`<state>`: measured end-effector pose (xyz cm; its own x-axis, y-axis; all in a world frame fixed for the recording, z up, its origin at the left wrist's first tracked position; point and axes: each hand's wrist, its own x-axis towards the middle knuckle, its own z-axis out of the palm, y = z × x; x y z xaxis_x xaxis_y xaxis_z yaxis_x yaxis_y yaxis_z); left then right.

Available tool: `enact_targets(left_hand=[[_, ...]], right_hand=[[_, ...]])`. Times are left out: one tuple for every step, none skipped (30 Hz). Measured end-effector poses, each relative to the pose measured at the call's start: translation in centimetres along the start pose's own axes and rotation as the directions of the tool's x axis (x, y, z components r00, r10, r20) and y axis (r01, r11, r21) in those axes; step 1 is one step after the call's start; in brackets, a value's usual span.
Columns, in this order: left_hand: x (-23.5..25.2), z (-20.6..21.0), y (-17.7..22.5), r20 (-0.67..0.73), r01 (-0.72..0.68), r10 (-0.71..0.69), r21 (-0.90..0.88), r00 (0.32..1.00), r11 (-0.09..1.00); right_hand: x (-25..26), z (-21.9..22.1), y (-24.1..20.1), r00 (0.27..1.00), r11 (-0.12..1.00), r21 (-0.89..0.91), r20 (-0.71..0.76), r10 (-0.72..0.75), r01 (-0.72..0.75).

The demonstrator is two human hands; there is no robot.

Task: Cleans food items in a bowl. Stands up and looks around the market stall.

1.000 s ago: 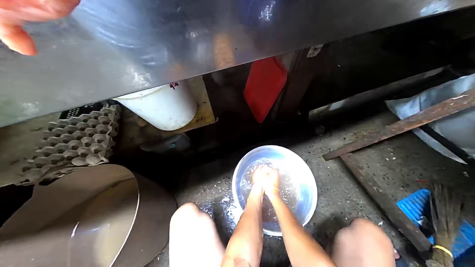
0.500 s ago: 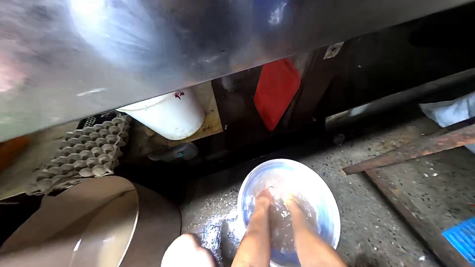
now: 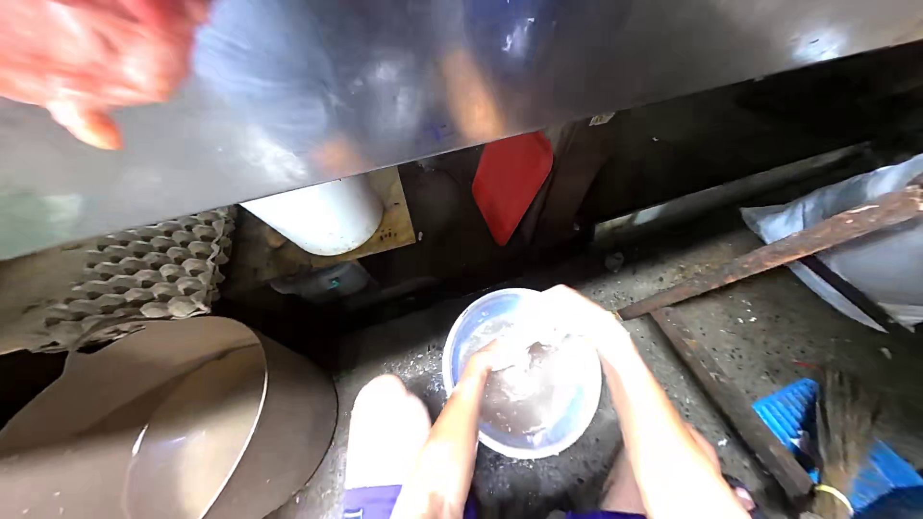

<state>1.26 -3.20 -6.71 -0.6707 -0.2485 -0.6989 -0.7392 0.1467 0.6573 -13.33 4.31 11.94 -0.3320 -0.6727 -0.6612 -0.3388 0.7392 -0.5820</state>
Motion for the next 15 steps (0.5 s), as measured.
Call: enact_targets(left_hand=[[-0.7, -0.1, 0.6, -0.035, -0.036, 0.034, -0.033, 0.999, 0.999], [-1.3, -0.4, 0.8, -0.053, -0.098, 0.094, -0.062, 0.994, 0.993], [-2.1, -1.1, 1.2, -0.050, -0.156, 0.153, -0.083, 0.987, 0.984], [-3.0, -2.1, 1.7, -0.048, -0.219, 0.215, -0.101, 0.975, 0.970], [-3.9, -3.2, 2.1, -0.050, -0.284, 0.280, -0.121, 0.959, 0.951], [-5.0, -4.3, 2.6, -0.049, -0.339, 0.336, -0.149, 0.941, 0.929], [-6.1, -5.5, 3.2, -0.040, -0.365, 0.363, -0.172, 0.931, 0.915], [-7.2, -6.6, 4.0, -0.027, -0.371, 0.373, -0.183, 0.927, 0.910], [-8.4, -7.6, 5.0, -0.016, -0.373, 0.376, -0.168, 0.926, 0.912], [-9.5, -8.6, 6.1, 0.000, -0.377, 0.380, -0.121, 0.925, 0.918], [-10.5, -9.5, 7.4, 0.025, -0.381, 0.382, -0.039, 0.924, 0.924], [-11.4, -10.2, 8.8, 0.056, -0.386, 0.382, 0.066, 0.922, 0.920], [-12.2, -10.6, 10.2, 0.085, -0.396, 0.387, 0.180, 0.918, 0.900], [-12.8, -10.9, 11.5, 0.114, -0.407, 0.391, 0.284, 0.913, 0.868], [-13.3, -10.9, 12.7, 0.140, -0.415, 0.392, 0.370, 0.909, 0.831]], right_hand=[[-1.9, -1.7, -0.9, 0.999, 0.999, -0.022, -0.028, -0.042, 0.041], [-3.5, -3.1, -1.2, 0.995, 0.995, -0.055, -0.053, -0.086, 0.083], [-5.0, -4.2, -1.1, 0.989, 0.990, -0.081, -0.083, -0.125, 0.119], [-6.3, -5.0, -0.6, 0.980, 0.984, -0.092, -0.116, -0.161, 0.151], [-7.3, -5.6, 0.2, 0.971, 0.982, -0.072, -0.154, -0.186, 0.176], [-8.1, -5.8, 1.3, 0.961, 0.981, -0.031, -0.198, -0.194, 0.191], [-8.5, -5.7, 2.6, 0.953, 0.981, 0.018, -0.242, -0.184, 0.194], [-8.6, -5.3, 4.0, 0.949, 0.981, 0.067, -0.271, -0.158, 0.182], [-8.4, -4.6, 5.4, 0.954, 0.982, 0.110, -0.277, -0.116, 0.152], [-7.7, -3.6, 6.8, 0.961, 0.984, 0.142, -0.267, -0.066, 0.107], [-6.8, -2.3, 8.1, 0.968, 0.982, 0.172, -0.251, -0.027, 0.072], [-5.8, -0.7, 9.2, 0.972, 0.979, 0.195, -0.236, -0.009, 0.056], [-4.6, 1.0, 10.2, 0.975, 0.976, 0.208, -0.223, -0.015, 0.063], [-3.4, 2.6, 10.9, 0.978, 0.973, 0.214, -0.204, -0.040, 0.084], [-2.3, 4.0, 11.5, 0.979, 0.970, 0.210, -0.190, -0.079, 0.119]])
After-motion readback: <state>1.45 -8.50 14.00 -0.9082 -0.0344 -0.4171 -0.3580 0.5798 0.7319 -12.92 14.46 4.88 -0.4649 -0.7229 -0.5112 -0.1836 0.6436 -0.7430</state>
